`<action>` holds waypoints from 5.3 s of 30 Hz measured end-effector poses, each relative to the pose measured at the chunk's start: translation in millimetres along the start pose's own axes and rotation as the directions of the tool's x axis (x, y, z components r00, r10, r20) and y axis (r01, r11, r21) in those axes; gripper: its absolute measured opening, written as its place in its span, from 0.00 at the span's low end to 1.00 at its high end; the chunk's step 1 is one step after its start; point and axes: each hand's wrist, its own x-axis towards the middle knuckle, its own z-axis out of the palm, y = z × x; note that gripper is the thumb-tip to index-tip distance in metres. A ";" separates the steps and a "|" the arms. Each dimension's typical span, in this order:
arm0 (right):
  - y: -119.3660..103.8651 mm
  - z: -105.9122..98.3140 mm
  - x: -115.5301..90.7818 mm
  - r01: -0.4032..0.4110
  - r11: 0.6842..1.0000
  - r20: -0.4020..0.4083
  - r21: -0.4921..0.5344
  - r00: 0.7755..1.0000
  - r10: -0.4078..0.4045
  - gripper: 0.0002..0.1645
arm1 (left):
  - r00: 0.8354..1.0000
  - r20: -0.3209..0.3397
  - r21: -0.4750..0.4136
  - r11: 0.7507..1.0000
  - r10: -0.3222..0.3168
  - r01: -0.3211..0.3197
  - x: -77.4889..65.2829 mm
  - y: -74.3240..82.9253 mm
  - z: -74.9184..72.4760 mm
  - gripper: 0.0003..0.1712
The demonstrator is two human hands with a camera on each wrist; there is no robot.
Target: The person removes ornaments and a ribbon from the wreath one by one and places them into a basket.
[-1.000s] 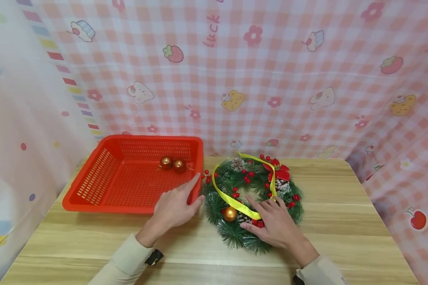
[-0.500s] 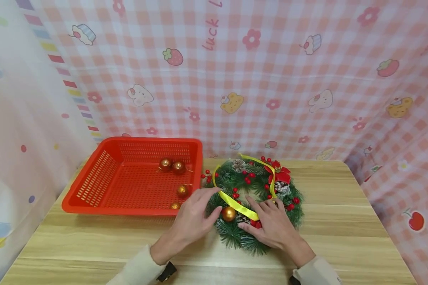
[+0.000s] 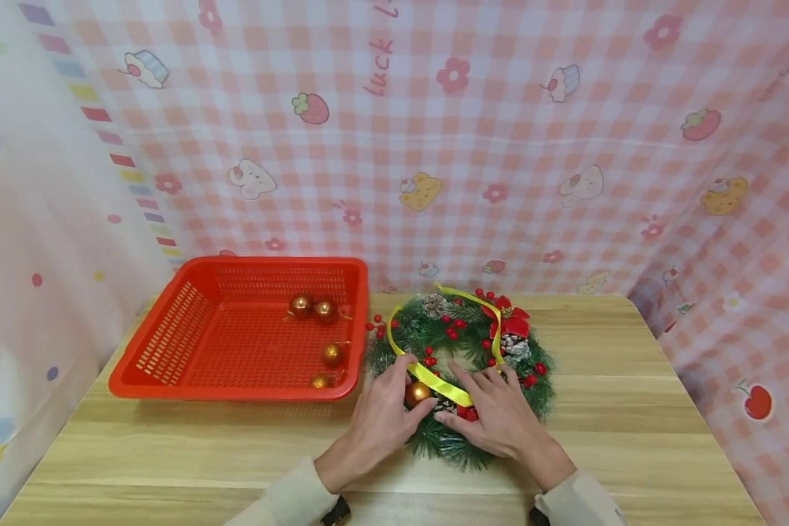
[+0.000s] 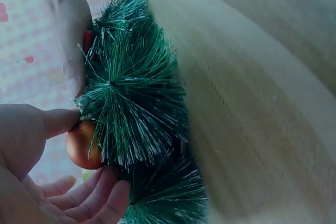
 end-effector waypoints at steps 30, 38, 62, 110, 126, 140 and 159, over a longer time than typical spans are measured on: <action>-0.4 0.6 1.3 0.001 1.000 -0.001 0.002 1.000 -0.001 0.46 | 0.996 -0.007 -0.471 0.879 -0.084 0.070 26.3 -10.1 -12.3 0.26; -0.8 0.3 2.1 0.001 1.000 0.003 0.008 1.000 -0.001 0.46 | 0.995 -0.008 -0.472 0.877 -0.103 0.087 34.2 -15.6 -6.5 0.24; 0.1 1.5 0.7 0.003 1.000 -0.007 -0.004 1.000 -0.003 0.46 | 0.995 -0.022 -0.427 0.901 -0.094 0.075 56.5 -15.0 -4.6 0.20; -0.3 1.2 -0.3 0.007 1.000 -0.022 -0.003 1.000 -0.007 0.45 | 0.983 -0.032 -0.422 0.894 -0.180 0.150 67.2 -10.3 1.0 0.22; 0.4 2.5 -0.4 0.005 1.000 -0.020 0.005 1.000 -0.005 0.46 | 0.980 0.013 -0.460 0.869 -0.201 0.184 75.7 -6.9 2.2 0.21; -0.1 0.9 -0.4 0.009 1.000 -0.022 -0.003 1.000 -0.009 0.45 | 0.956 -0.027 -0.551 0.802 -0.292 0.229 82.0 -4.8 8.1 0.18; 1.0 1.7 0.1 -0.012 1.000 0.013 0.005 1.000 0.012 0.46 | 0.958 -0.070 -0.662 0.731 -0.278 0.164 58.9 -15.6 -38.1 0.20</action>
